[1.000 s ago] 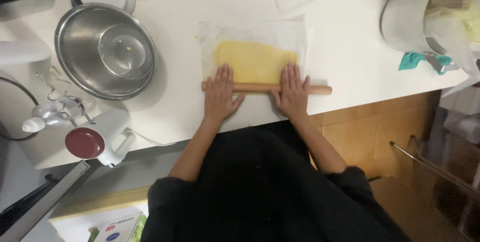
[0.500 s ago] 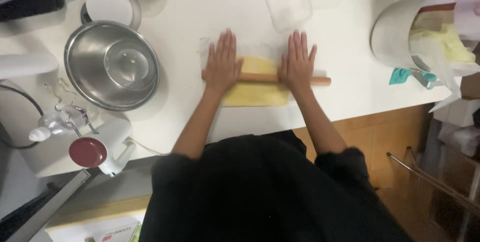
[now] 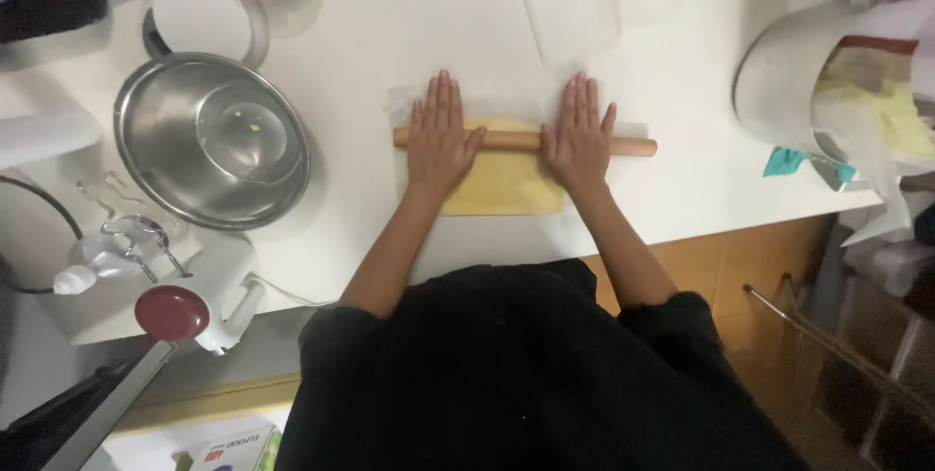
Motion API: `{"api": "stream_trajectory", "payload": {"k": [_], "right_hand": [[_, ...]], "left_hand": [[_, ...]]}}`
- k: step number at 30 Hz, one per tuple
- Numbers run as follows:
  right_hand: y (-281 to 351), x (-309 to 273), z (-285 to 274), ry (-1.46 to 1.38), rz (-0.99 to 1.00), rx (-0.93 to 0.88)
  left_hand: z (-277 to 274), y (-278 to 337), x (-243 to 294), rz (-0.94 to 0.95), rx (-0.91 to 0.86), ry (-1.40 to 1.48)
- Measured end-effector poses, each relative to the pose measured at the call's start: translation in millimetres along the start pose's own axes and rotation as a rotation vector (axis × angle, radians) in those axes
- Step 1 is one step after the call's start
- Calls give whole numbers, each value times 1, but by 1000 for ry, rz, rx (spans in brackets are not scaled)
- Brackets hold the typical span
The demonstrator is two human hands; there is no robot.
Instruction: Place dough on parchment paper and roll it out flat using a rolling pin.
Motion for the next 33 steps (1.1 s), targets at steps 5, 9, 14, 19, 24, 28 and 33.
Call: {"api": "stream_trajectory", "payload": {"k": [5,9,14,19,24,28,33], "right_hand": [[-47,-6,-17,-64,25,34],[-72,-9,-29,-170,-37,183],[-72,3,-25,-348,-39,322],[-33,-14,-36,-325,-454,194],[-21,-12,-21,-203,-349,121],[-6,7,-33,-259,-337,132],[18,46,-40,-188,-324,91]], "left_hand": [[-28,-55,-9,-7,-29,-50],[-31,-86,-19,16,-27,-62],[-30,-81,-23,93,127,-44],[-12,1,-15,149,260,-98],[2,80,20,218,-65,-10],[-9,101,13,139,-72,3],[-24,95,-8,113,-87,-185]]}}
Point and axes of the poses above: each hand's wrist, its own y-axis away from the middle knuckle, its own z-axis out of the palm, x = y × z, the point moved 2 cm from there along -y, towards the middle knuckle, and after that the axes turned 11 degrees about z, right-handed, at the moved point
